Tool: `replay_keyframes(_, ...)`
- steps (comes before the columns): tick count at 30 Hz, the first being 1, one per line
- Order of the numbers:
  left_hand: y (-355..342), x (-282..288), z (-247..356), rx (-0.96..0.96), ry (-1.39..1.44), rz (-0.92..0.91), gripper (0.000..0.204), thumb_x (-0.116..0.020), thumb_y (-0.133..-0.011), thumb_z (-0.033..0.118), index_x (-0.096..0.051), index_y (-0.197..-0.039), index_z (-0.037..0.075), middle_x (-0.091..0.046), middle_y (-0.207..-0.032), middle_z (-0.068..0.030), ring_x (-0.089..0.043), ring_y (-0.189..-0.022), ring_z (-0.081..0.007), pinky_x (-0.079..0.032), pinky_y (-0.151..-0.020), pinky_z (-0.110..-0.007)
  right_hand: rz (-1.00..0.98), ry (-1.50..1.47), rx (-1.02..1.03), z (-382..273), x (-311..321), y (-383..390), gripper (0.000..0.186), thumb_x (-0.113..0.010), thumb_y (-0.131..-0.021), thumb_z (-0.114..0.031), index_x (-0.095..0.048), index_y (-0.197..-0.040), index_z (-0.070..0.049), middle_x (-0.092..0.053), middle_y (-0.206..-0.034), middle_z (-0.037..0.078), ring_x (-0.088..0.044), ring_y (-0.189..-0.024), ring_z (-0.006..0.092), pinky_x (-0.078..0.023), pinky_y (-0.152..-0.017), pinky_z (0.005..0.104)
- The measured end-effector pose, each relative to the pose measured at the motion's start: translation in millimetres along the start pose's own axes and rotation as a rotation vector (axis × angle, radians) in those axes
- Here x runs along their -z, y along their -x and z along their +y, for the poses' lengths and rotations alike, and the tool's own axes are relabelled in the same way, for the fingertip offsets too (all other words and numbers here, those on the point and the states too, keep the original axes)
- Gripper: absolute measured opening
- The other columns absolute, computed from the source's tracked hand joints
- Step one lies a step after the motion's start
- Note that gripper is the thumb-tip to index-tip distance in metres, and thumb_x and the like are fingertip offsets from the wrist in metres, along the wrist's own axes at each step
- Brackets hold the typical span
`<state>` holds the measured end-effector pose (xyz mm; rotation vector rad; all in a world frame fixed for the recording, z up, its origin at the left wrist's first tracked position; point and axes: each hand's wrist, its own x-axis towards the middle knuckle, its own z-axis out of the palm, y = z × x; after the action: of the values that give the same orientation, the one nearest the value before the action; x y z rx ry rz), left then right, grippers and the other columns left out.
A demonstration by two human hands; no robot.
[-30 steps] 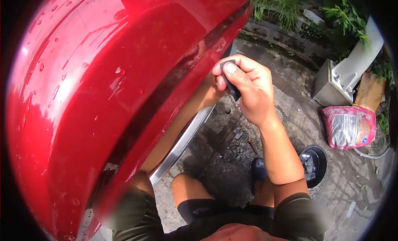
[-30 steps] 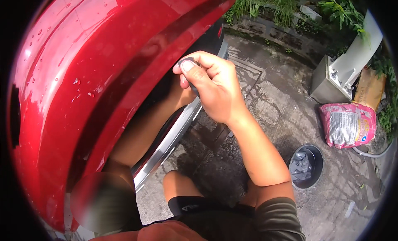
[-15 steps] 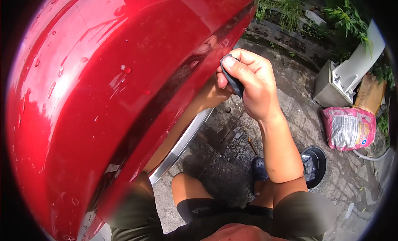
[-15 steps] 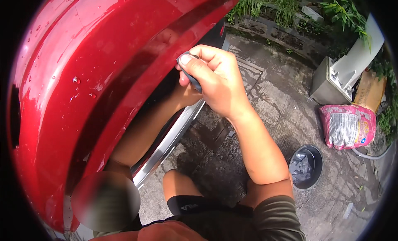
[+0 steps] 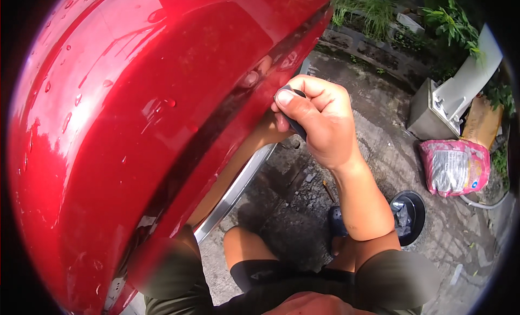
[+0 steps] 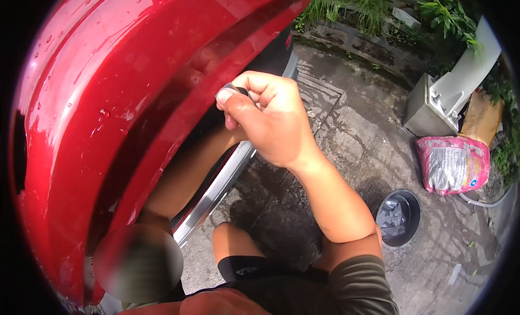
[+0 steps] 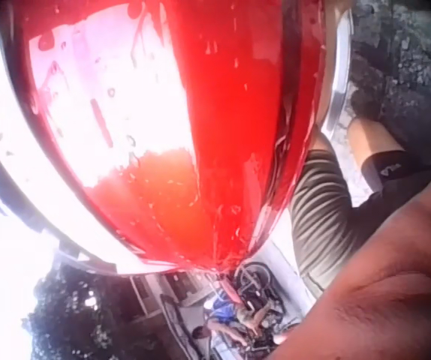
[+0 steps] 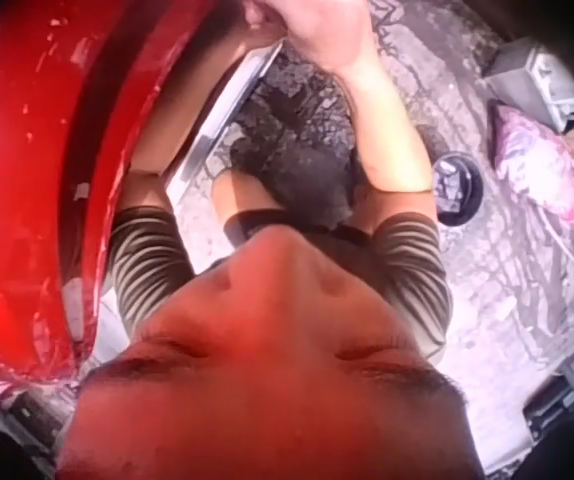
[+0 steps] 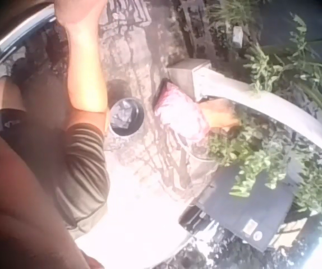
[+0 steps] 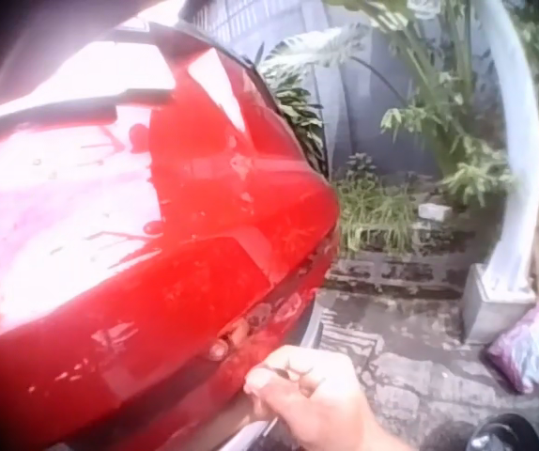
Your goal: The person wets sandpaper in a bucket of water and sands the bumper of a car by hand, repeatedly folding and re-wetting the sandpaper.
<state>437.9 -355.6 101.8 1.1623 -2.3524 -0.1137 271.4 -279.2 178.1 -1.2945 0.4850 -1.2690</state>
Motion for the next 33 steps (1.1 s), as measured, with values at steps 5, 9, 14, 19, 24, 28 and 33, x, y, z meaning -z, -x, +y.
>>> replay_keyframes(5,-3.8,-27.8,28.0,-0.144,0.233,0.169,0.022,-0.065,-0.096,0.017,-0.058,-0.108,0.001,-0.058,-0.092,-0.0037,-0.056,-0.081,-0.0147,-0.047,-0.071,-0.03,0.136,0.325,0.342,22.4,43.1,10.9,0.014,-0.073,-0.09,-0.011,-0.07,-0.097,0.0,-0.067,-0.086,0.005,-0.062,-0.079,0.0128,-0.05,-0.074,0.0261)
replay_keyframes(9,5.8,-23.3,38.6,-0.243,0.745,0.439,0.024,-0.063,-0.1,0.023,-0.061,-0.106,-0.001,-0.062,-0.092,-0.0074,-0.057,-0.083,-0.0177,-0.048,-0.075,-0.032,0.129,0.72,0.518,14.4,50.4,18.4,0.027,-0.077,-0.083,-0.005,-0.072,-0.109,-0.001,-0.068,-0.087,0.009,-0.064,-0.081,0.018,-0.052,-0.077,0.0303)
replay_keyframes(14,11.7,-28.4,55.6,-0.264,0.758,0.493,0.016,-0.065,-0.098,0.014,-0.063,-0.101,-0.001,-0.063,-0.087,-0.0087,-0.06,-0.076,-0.0169,-0.049,-0.069,-0.029,0.202,0.643,0.286,24.5,64.2,37.5,0.033,-0.077,-0.083,-0.002,-0.07,-0.114,-0.003,-0.068,-0.087,0.007,-0.066,-0.082,0.0143,-0.054,-0.081,0.0286)
replay_keyframes(19,15.4,-28.4,59.7,-0.174,0.801,0.438,0.012,-0.067,-0.096,0.011,-0.064,-0.098,-0.001,-0.065,-0.088,-0.0091,-0.06,-0.075,-0.0159,-0.049,-0.066,-0.028,0.106,0.419,0.133,17.5,75.9,41.1,0.032,-0.076,-0.086,0.001,-0.067,-0.116,0.001,-0.07,-0.102,0.005,-0.066,-0.093,0.0112,-0.055,-0.082,0.0286)
replay_keyframes(24,16.3,-28.2,60.5,-0.16,0.77,0.364,0.007,-0.062,-0.099,0.004,-0.061,-0.102,-0.003,-0.063,-0.094,-0.0079,-0.062,-0.075,-0.0091,-0.051,-0.067,-0.024,0.101,0.308,0.032,19.6,88.7,45.3,0.035,-0.077,-0.088,-0.004,-0.066,-0.12,0.001,-0.07,-0.104,0.007,-0.066,-0.096,0.0112,-0.055,-0.086,0.0272)
replay_keyframes(28,16.1,-32.1,62.1,-0.144,0.811,0.374,0.006,-0.062,-0.098,0.001,-0.062,-0.103,-0.003,-0.063,-0.094,-0.0077,-0.062,-0.074,-0.0088,-0.052,-0.066,-0.023,0.084,0.152,-0.006,27.7,82.9,46.1,0.03,-0.077,-0.089,-0.008,-0.068,-0.116,0.001,-0.071,-0.104,0.008,-0.065,-0.094,0.0103,-0.055,-0.083,0.0271)
replay_keyframes(33,16.4,-28.5,59.4,-0.166,0.769,0.355,0.01,-0.065,-0.095,-0.003,-0.063,-0.105,-0.004,-0.065,-0.094,-0.008,-0.064,-0.076,-0.0088,-0.053,-0.066,-0.023,0.195,0.28,-0.22,29.4,82.2,46.7,0.025,-0.077,-0.09,-0.011,-0.071,-0.113,-0.002,-0.074,-0.103,0.006,-0.065,-0.094,0.0104,-0.054,-0.085,0.0284)
